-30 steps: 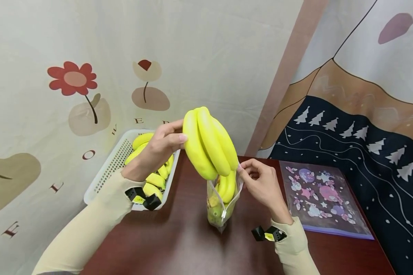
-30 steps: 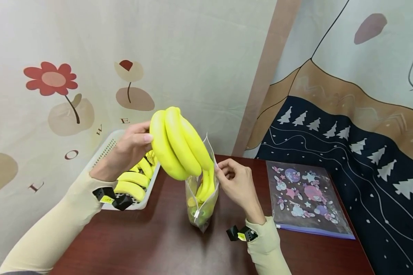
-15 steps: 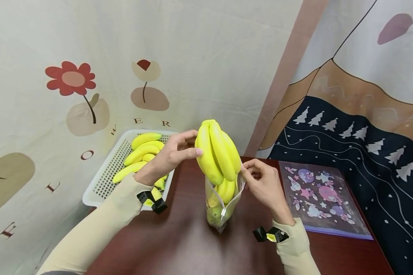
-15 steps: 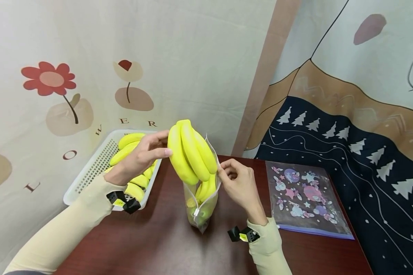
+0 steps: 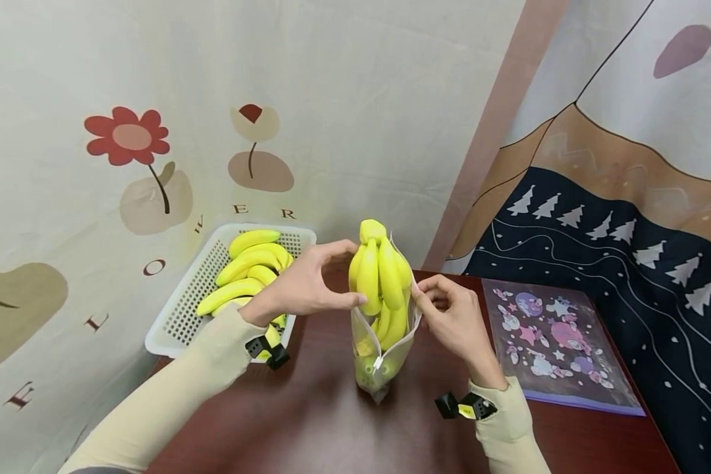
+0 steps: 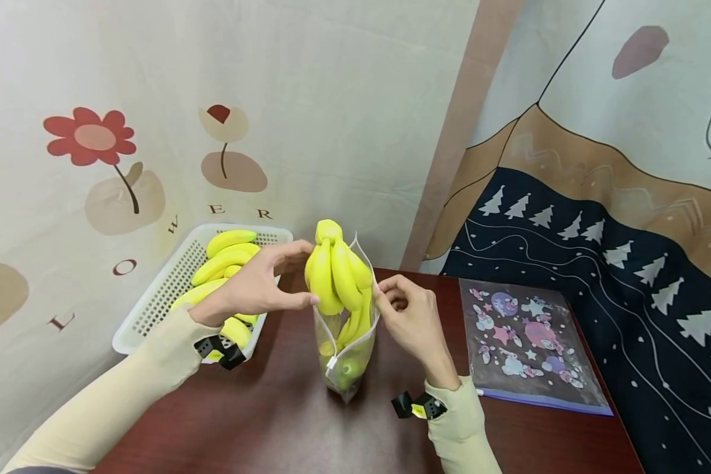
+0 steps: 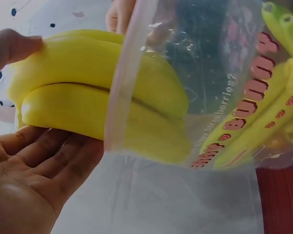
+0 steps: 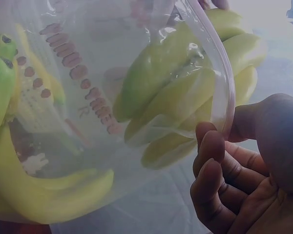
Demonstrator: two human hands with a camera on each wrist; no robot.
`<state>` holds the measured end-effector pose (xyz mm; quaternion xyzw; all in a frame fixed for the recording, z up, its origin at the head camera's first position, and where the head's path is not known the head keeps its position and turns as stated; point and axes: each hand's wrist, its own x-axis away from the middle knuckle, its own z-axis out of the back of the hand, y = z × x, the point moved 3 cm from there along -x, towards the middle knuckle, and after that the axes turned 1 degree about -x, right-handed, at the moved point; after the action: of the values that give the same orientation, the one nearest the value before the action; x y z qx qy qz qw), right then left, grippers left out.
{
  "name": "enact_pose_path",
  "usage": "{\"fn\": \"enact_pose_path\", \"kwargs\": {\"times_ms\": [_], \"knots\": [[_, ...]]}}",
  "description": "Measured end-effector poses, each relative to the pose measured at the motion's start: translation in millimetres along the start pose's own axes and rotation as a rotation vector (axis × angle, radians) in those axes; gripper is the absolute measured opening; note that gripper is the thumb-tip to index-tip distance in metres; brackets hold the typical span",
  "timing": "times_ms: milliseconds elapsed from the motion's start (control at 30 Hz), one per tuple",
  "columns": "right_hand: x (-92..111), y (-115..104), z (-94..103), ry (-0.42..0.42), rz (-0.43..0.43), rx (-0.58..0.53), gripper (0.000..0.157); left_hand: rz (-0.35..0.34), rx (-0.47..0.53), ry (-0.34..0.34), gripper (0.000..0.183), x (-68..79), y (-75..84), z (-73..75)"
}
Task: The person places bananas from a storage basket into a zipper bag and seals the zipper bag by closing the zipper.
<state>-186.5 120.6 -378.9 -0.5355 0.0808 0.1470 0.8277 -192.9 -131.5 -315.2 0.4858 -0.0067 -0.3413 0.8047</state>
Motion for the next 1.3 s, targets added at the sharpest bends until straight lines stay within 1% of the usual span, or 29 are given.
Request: {"fn": "enact_pose_path", "kwargs": {"times_ms": [67, 167, 333, 400, 500, 667, 767, 833, 867, 933, 1000, 1067, 1133, 1200, 1267, 1300], "knots": [[0.2, 0.0, 0.1, -0.001, -0.006, 0.002, 0.016, -0.023, -0.092, 0.007, 0.050, 0.3, 0.0, -2.1], [0.4, -0.1, 0.0, 0.001, -0.008, 0.002, 0.015, -0.065, -0.184, 0.010, 0.053, -0.1, -2.1, -6.3], [1.0, 0.0, -0.5, 0.000, -0.008, -0.007, 0.014, -0.158, -0.274, -0.017, 0.055, -0.3, -5.3, -15.3], [1.0, 0.1, -0.6, -0.001, -0.008, -0.012, 0.013, -0.183, -0.320, -0.026, 0.055, -0.1, -5.9, -18.5], [1.1, 0.0, -0.7, -0.001, -0.007, -0.019, 0.014, -0.174, -0.387, -0.049, 0.055, 0.1, -6.6, -22.4], [1.2, -0.3, -1.0, -0.006, 0.001, -0.037, 0.017, -0.106, -0.478, -0.126, 0.057, 0.4, -7.6, -25.8], [1.2, 0.3, -0.6, -0.009, -0.002, -0.048, 0.017, -0.098, -0.491, -0.167, 0.053, 0.7, -8.3, -24.9], [1.5, 0.7, 0.0, -0.010, -0.009, -0.053, 0.017, -0.117, -0.474, -0.168, 0.048, 1.3, -8.1, -22.8], [1.5, 1.0, 0.4, -0.010, -0.013, -0.054, 0.017, -0.135, -0.463, -0.155, 0.044, 1.4, -7.9, -21.6], [1.8, 1.2, 1.0, -0.011, -0.021, -0.056, 0.016, -0.172, -0.431, -0.098, 0.036, 2.1, -7.0, -18.2], [2.1, 1.2, 1.4, -0.012, -0.025, -0.056, 0.017, -0.197, -0.426, 0.000, 0.023, 3.3, -6.6, -14.4], [2.4, 0.9, 2.1, -0.012, -0.025, -0.059, 0.017, -0.178, -0.438, 0.120, 0.012, 4.3, -7.2, -11.0], [2.5, 0.8, 2.7, -0.011, -0.022, -0.060, 0.018, -0.095, -0.460, 0.231, 0.017, 6.6, -8.9, -8.0], [2.5, 0.3, 3.0, -0.013, -0.017, -0.060, 0.018, 0.013, -0.483, 0.320, 0.025, 9.8, -11.3, -5.8], [2.5, 0.2, 3.6, -0.014, -0.012, -0.053, 0.018, 0.137, -0.514, 0.374, 0.031, 13.6, -13.8, -4.2], [2.5, 0.1, 3.9, -0.013, -0.011, -0.050, 0.018, 0.202, -0.527, 0.385, 0.033, 15.3, -14.7, -3.6]]}}
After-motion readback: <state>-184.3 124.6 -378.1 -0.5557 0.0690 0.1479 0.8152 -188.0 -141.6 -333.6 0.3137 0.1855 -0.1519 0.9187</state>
